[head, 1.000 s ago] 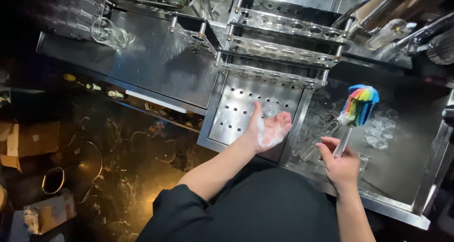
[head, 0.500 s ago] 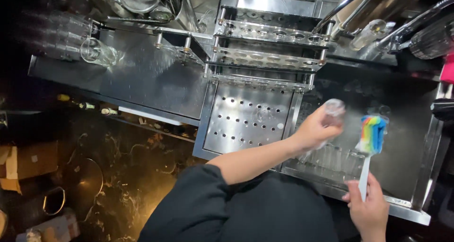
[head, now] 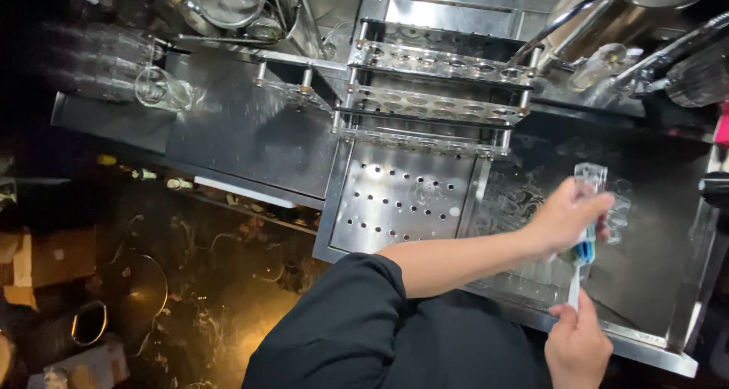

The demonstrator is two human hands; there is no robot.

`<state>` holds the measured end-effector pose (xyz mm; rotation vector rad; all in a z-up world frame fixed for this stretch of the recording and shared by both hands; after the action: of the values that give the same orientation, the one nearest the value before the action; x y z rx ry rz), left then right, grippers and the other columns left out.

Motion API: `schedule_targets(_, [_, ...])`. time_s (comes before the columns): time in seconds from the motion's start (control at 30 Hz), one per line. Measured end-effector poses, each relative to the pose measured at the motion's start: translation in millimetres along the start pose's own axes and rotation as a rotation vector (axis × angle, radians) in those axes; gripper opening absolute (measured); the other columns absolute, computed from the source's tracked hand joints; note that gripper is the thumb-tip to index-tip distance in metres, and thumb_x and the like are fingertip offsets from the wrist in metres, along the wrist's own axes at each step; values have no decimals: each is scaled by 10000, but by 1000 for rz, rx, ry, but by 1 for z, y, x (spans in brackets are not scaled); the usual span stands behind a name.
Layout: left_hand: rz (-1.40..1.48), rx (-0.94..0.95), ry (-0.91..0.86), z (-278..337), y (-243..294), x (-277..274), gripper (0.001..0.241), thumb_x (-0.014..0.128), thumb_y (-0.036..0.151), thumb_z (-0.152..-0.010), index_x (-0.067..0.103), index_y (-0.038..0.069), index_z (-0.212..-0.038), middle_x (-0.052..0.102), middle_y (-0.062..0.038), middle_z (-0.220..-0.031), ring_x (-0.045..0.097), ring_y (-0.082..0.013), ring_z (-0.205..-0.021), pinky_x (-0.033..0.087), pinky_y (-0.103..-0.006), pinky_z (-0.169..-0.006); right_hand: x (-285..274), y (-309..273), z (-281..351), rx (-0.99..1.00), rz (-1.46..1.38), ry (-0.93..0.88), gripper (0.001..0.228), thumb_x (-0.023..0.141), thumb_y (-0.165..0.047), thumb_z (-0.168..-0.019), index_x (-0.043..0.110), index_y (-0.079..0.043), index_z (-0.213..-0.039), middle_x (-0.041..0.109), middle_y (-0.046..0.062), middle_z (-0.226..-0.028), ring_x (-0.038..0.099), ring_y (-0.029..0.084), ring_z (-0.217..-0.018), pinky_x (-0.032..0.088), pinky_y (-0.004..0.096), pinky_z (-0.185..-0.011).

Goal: Washing small shot glasses in a bar sink using a colorful cleaning brush

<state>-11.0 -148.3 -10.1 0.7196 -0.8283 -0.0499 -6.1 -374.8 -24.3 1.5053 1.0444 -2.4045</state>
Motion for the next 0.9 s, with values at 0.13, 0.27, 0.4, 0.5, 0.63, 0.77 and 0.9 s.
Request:
schedule_targets(0.13, [110, -126, 40, 1, -29, -15, 431, 637, 239, -928, 355, 106, -1226, 528, -96, -832, 560, -150, -613, 540, -359, -581, 3, -19, -31, -38, 248, -47, 495, 458, -232, -1066, 562, -199, -1549, 787, 3, -1013, 706, 435, -997, 515, 525, -881])
schedule_targets(0.27, [303, -49, -88, -27, -60, -25, 331, 671, 218, -1003, 401, 117, -1165, 526, -91, -871, 553, -141, -614, 611, -532, -736, 21, -52, -37, 390, -690, -286, 292, 436, -152, -1111, 560, -36, -1348, 546, 126, -727, 297, 131, -411, 171, 274, -328])
schedule_targets(0.4, [656, -182, -419, -37, -60, 9, 117, 647, 162, -1098, 549, 105, -1067, 589, -34, -803, 599, -134, -636, 654, -463, -696, 43, -75, -19, 348, -1716, -627, 229, 398, -205, -1139, 505, -57, -1278, 448, -12, -653, 245, 39, -359, 176, 180, -283])
schedule_targets(0.5, [600, -103, -317, -43, -57, 15, 194, 671, 212, -1055, 499, 149, -991, 570, -49, -735, 580, -139, -572, 605, -394, -539, 29, -51, -19, 247, -1355, -389, 312, 467, -250, -1114, 501, -29, -1332, 443, 25, -611, 262, 32, -366, 180, 192, -318])
schedule_targets(0.63, [424, -33, -172, -42, -72, 19, 270, 672, 278, -1085, 462, 118, -1143, 604, -75, -812, 617, -118, -586, 604, -305, -547, -18, -21, -6, 152, -507, -90, 336, 424, -181, -1168, 607, -17, -1396, 562, 89, -698, 451, 158, -501, 355, 280, -572])
schedule_targets(0.77, [225, 67, -95, -45, -74, 12, 523, 660, 349, -1035, 281, 175, -1351, 563, -135, -763, 588, -154, -528, 553, -369, -502, -27, 14, 9, 15, 143, 42, 405, 453, -260, -1120, 668, -214, -1461, 716, -32, -786, 719, 293, -896, 513, 430, -905])
schedule_targets(0.9, [199, 86, -4, -62, -46, -19, 579, 668, 312, -1012, 237, 139, -1358, 573, -173, -911, 616, -186, -605, 553, -316, -572, -23, 30, 37, 92, 14, 126, 358, 523, -203, -1107, 752, -213, -1382, 644, -27, -681, 640, 214, -676, 491, 331, -782])
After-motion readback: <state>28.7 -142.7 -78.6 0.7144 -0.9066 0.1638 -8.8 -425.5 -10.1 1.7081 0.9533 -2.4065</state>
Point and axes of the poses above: each hand's wrist, its own z-axis away from the middle knuckle, its own x-axis out of the palm, y = z × x, the point moved 10 cm from there along -z, towards the middle knuckle
